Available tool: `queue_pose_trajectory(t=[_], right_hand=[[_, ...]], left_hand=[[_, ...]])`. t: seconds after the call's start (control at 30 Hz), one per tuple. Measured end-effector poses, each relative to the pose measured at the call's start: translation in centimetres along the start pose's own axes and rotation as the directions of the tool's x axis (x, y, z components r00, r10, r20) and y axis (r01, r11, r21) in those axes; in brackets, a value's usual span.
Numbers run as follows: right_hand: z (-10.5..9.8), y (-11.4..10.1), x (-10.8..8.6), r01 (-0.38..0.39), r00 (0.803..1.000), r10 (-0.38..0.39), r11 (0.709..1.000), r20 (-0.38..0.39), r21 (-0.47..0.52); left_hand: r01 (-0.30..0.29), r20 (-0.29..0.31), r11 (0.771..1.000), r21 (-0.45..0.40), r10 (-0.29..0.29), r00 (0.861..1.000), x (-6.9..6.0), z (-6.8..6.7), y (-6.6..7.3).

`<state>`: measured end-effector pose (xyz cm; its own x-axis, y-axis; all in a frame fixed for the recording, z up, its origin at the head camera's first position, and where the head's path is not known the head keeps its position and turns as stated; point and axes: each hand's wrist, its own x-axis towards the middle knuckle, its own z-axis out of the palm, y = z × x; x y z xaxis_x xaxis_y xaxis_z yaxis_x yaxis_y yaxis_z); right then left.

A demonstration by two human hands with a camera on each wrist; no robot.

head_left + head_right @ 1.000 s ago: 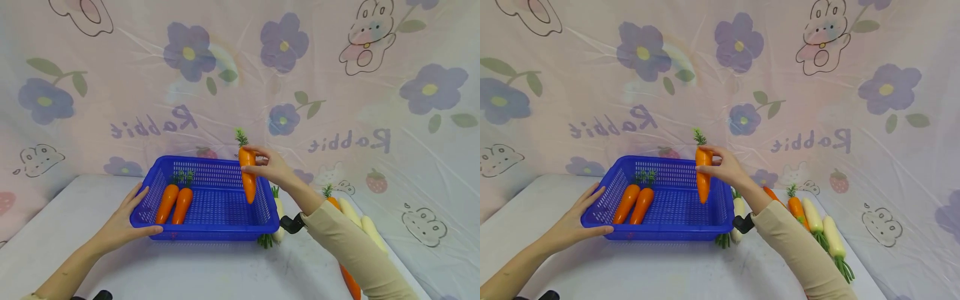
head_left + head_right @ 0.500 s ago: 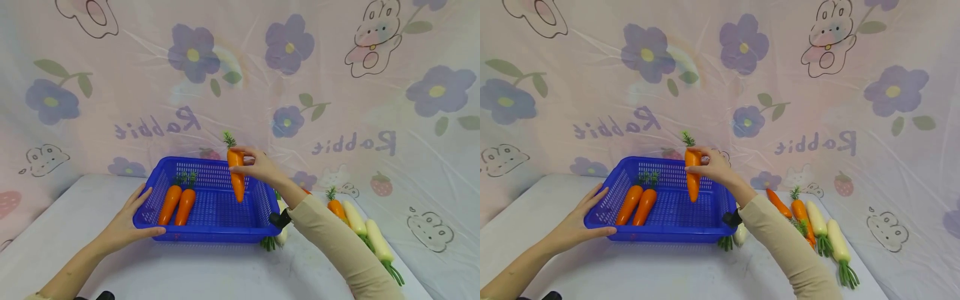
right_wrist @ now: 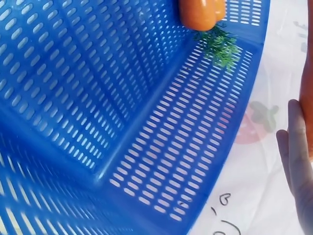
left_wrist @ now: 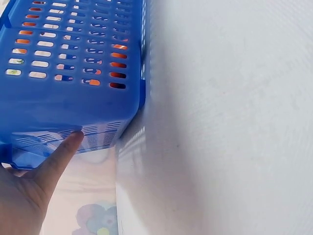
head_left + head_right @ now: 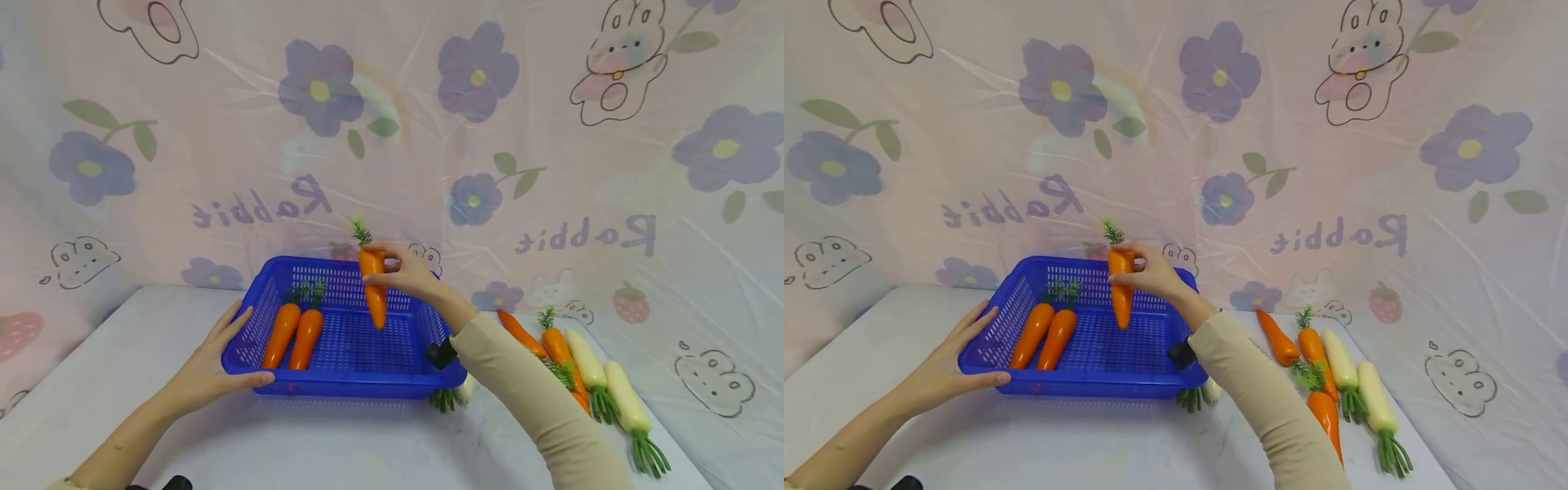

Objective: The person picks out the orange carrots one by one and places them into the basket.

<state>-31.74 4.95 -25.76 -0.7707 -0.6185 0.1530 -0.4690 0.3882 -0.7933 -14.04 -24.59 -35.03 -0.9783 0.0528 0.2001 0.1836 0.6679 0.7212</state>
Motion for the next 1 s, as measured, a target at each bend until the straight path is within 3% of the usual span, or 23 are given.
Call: queue_pose_trajectory(t=[0.3, 0.57, 1.0], right_hand=[[2.0, 1.7, 0.9, 0.003, 0.998, -0.002, 1.000, 0.067, -0.013], [3.7, 2.2, 1.1, -0.060, 0.991, 0.056, 0.998, 0.118, 0.032], [5.1, 3.5, 2.0, -0.100, 0.980, 0.105, 0.994, 0.167, -0.040]], left_hand=[[0.001, -0.007, 1.000, -0.008, -0.001, 1.000, -0.3, 0.2, -0.1], [0.009, -0.010, 1.000, -0.018, -0.009, 1.000, -0.2, 0.3, -0.1], [-0.001, -0.017, 1.000, 0.006, 0.001, 1.000, -0.1, 0.2, -0.1]])
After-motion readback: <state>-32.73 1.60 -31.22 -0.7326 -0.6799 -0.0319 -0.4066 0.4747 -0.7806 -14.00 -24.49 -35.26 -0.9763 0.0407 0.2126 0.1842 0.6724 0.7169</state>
